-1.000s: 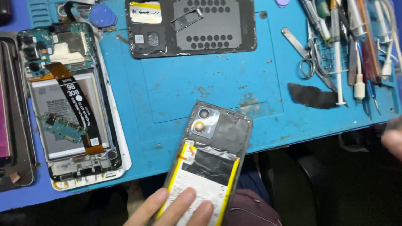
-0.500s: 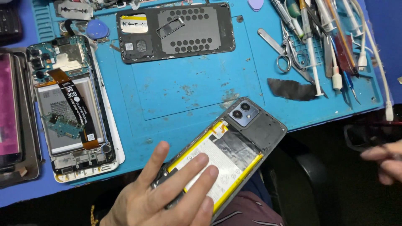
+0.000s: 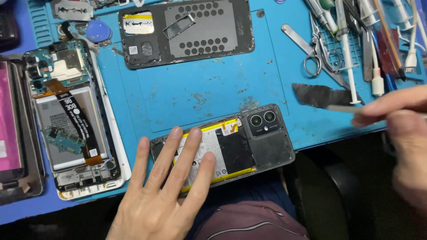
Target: Dismantling and repairing components of a smartphone on a workbench.
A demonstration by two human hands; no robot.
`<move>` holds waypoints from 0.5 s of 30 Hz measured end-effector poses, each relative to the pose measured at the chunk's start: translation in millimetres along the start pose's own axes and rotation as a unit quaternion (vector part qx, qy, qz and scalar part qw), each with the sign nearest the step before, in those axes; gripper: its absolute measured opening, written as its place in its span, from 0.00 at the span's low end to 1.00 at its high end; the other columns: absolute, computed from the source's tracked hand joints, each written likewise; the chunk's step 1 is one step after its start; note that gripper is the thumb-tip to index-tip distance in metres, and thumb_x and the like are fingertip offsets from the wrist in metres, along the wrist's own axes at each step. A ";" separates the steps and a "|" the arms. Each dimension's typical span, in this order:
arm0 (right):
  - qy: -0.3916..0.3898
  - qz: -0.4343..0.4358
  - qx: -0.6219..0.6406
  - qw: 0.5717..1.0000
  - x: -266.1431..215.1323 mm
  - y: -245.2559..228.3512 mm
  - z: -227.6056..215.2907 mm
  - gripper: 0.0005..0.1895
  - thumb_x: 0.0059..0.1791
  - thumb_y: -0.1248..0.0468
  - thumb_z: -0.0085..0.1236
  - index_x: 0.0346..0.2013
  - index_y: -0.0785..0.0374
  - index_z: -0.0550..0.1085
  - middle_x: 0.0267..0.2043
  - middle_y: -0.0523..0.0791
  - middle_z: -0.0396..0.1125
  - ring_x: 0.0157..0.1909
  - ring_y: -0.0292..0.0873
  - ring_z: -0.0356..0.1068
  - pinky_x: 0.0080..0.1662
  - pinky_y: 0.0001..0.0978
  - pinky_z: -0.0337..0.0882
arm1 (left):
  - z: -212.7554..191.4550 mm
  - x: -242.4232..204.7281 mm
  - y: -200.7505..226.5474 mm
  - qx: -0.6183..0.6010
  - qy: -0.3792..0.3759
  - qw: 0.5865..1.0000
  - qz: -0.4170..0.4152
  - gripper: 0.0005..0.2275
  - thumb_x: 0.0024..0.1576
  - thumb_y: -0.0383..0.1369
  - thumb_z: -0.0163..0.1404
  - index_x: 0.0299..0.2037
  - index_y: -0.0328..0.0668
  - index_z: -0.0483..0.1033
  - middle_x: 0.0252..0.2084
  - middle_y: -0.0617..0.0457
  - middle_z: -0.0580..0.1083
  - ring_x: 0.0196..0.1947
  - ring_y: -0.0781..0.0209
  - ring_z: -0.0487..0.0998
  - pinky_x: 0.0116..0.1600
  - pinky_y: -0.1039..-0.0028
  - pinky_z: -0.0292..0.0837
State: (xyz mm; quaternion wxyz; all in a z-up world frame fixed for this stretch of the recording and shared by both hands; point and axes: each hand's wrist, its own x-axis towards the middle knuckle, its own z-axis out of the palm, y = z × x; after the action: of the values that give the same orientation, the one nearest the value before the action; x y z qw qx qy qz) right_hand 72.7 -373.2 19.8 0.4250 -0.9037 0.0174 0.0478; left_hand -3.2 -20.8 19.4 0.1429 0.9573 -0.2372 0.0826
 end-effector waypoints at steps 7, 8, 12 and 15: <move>-0.014 -0.133 -0.087 0.987 2.2 -38.4 27.5 0.12 0.55 0.79 0.51 0.49 0.76 0.59 0.53 0.58 0.74 0.52 0.53 0.79 0.55 0.39 0.81 | 11.8 31.2 15.0 0.014 -0.009 1.000 -0.024 0.28 0.51 0.47 0.61 0.63 0.61 0.71 0.73 0.45 0.61 0.74 0.43 0.54 0.69 0.23 0.46; -0.008 -0.129 -0.088 0.988 1.8 -37.8 29.5 0.13 0.55 0.80 0.52 0.49 0.77 0.58 0.57 0.60 0.72 0.57 0.55 0.78 0.55 0.39 0.81 | 13.0 38.1 18.1 0.005 0.008 0.999 -0.034 0.22 0.56 0.45 0.59 0.61 0.65 0.74 0.71 0.47 0.63 0.73 0.45 0.58 0.69 0.26 0.53; 0.003 -0.113 -0.099 0.989 -2.6 -25.2 27.8 0.11 0.54 0.80 0.59 0.42 0.77 0.64 0.49 0.58 0.72 0.54 0.53 0.78 0.57 0.39 0.80 | 14.7 55.6 32.5 0.028 0.031 0.999 -0.034 0.19 0.58 0.41 0.61 0.60 0.62 0.77 0.69 0.47 0.67 0.70 0.45 0.62 0.68 0.32 0.60; -0.007 -0.179 -0.084 0.980 -8.7 -14.6 32.6 0.12 0.52 0.83 0.59 0.44 0.77 0.65 0.52 0.60 0.72 0.59 0.56 0.78 0.63 0.42 0.80 | 14.1 64.4 45.7 0.011 0.055 0.996 -0.064 0.15 0.60 0.35 0.59 0.57 0.59 0.79 0.66 0.49 0.70 0.67 0.47 0.70 0.66 0.32 0.66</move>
State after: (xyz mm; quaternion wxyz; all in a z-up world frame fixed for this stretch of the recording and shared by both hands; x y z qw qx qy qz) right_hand 62.8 -338.9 11.2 0.3497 -0.9242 -0.1520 -0.0211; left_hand 32.6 -91.7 31.3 0.1504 0.9660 -0.1668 0.1282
